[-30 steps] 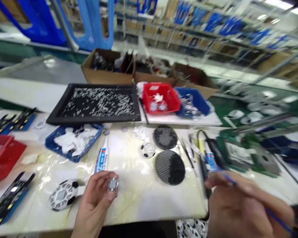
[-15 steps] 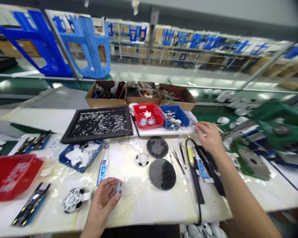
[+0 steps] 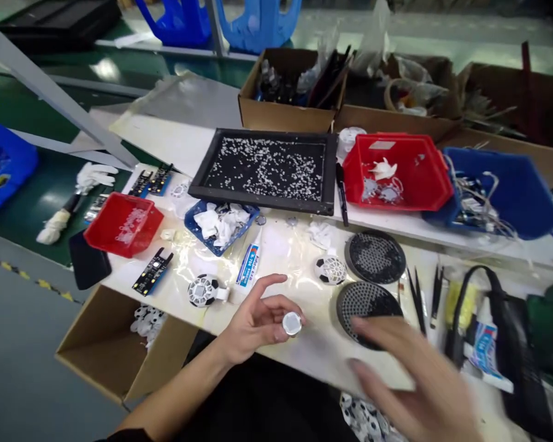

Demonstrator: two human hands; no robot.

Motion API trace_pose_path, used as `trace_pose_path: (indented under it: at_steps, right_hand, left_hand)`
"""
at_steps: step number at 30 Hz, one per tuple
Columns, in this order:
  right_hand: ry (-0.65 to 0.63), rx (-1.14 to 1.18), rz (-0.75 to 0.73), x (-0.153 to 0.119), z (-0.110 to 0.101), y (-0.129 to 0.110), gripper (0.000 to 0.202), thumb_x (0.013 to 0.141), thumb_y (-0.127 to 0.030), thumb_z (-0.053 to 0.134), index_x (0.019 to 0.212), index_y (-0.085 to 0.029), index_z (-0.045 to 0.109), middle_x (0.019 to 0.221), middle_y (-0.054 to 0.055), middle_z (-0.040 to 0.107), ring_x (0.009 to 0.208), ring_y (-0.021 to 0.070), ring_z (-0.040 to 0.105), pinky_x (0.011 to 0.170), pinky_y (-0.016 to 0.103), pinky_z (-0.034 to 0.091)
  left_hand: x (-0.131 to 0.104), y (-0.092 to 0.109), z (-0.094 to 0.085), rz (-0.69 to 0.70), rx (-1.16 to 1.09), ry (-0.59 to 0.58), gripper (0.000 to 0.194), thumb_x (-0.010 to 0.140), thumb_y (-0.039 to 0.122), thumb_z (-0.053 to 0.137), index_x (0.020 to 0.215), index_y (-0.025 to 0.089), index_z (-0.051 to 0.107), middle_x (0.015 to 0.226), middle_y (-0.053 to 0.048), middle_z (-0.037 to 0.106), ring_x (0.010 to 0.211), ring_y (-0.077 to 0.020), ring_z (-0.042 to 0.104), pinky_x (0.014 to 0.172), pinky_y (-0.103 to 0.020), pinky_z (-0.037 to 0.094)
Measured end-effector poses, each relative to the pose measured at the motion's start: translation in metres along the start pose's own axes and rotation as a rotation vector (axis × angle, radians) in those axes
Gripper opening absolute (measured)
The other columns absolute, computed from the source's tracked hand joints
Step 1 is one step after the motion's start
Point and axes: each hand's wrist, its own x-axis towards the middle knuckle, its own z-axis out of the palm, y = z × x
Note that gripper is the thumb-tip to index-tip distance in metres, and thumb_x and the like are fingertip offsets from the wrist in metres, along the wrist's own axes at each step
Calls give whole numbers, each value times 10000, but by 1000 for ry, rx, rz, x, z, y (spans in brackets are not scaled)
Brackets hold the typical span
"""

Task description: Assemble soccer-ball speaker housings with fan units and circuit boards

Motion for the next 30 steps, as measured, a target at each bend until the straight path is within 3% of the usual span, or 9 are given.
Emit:
trace_pose_path:
  at_steps: [1, 3, 7, 10, 16, 19, 22, 25, 30]
  right_hand:
    - [-81, 30, -84, 2, 14, -12, 488, 1026, -338, 792, 1493, -251, 679, 1166, 78, 760, 1008, 213, 746, 827, 321, 661]
    - [-163, 87, -77, 10, 34, -26, 536, 1063, -329, 753, 1567, -223, 604, 1131, 82, 729, 976, 200, 727, 798, 318, 649]
    - [-216, 128, -43, 24, 53, -33, 434, 1083, -332, 739, 1499, -259, 639, 1019, 36, 660, 862, 159, 677, 714, 294, 594]
    - [-223, 147, -55, 31, 61, -37, 358, 1067, -298, 756, 1415, -261, 679, 989, 20, 642, 840, 148, 668, 680, 280, 562]
    - [-198, 189, -54, 52, 77, -64, 308, 1041, -251, 773, 1339, -245, 697, 969, 5, 642, 808, 127, 665, 676, 256, 561]
    - [-146, 35, -78, 61, 79, -71, 300, 1046, -276, 772, 1333, -240, 690, 968, 4, 652, 806, 127, 661, 697, 259, 561]
    - [-48, -257, -60, 67, 81, -60, 298, 1056, -326, 769, 1334, -239, 705, 970, 17, 642, 842, 156, 643, 743, 300, 540]
    - [2, -455, 33, 74, 93, -34, 289, 1044, -346, 785, 1311, -240, 758, 1010, 59, 663, 950, 237, 614, 846, 390, 495]
    - [9, -547, 169, 86, 124, 3, 231, 1049, -404, 768, 1233, -279, 830, 1223, 122, 718, 1202, 392, 565, 1073, 629, 385]
  left_hand:
    - [0, -1, 0, -13, -27, -36, 831, 878, 287, 980, 1579, 319, 537, 1128, -81, 833, 1009, -213, 792, 853, -291, 572]
    - [0, -1, -1, -39, -73, -101, 860, 891, 277, 974, 1621, 320, 521, 1123, -80, 841, 1037, -219, 809, 907, -306, 586]
    - [-5, 4, -9, -69, -144, -183, 915, 914, 246, 957, 1682, 384, 480, 1149, -58, 839, 1014, -197, 827, 867, -271, 602]
    - [-10, 10, -18, -63, -179, -198, 949, 917, 234, 951, 1706, 408, 454, 1113, -34, 827, 985, -178, 829, 843, -242, 602]
    - [-16, 20, -36, -47, -206, -181, 998, 880, 333, 986, 1724, 342, 453, 1076, -63, 822, 946, -216, 832, 855, -300, 638]
    - [-22, 21, -41, -13, -194, -127, 921, 939, 432, 931, 1720, 356, 449, 1136, -75, 809, 950, -209, 820, 834, -304, 649]
    - [-38, 22, -42, 30, -150, -65, 737, 1040, 447, 817, 1688, 358, 476, 1137, -69, 784, 864, -154, 781, 700, -218, 606]
    - [-63, 29, -41, 33, -85, -18, 615, 1048, 237, 814, 1603, 335, 571, 1160, -63, 775, 913, -115, 772, 751, -169, 579]
    - [-83, 48, -39, 71, -131, -21, 556, 1123, 235, 689, 1647, 354, 545, 1427, -149, 776, 1140, -214, 821, 803, -231, 642]
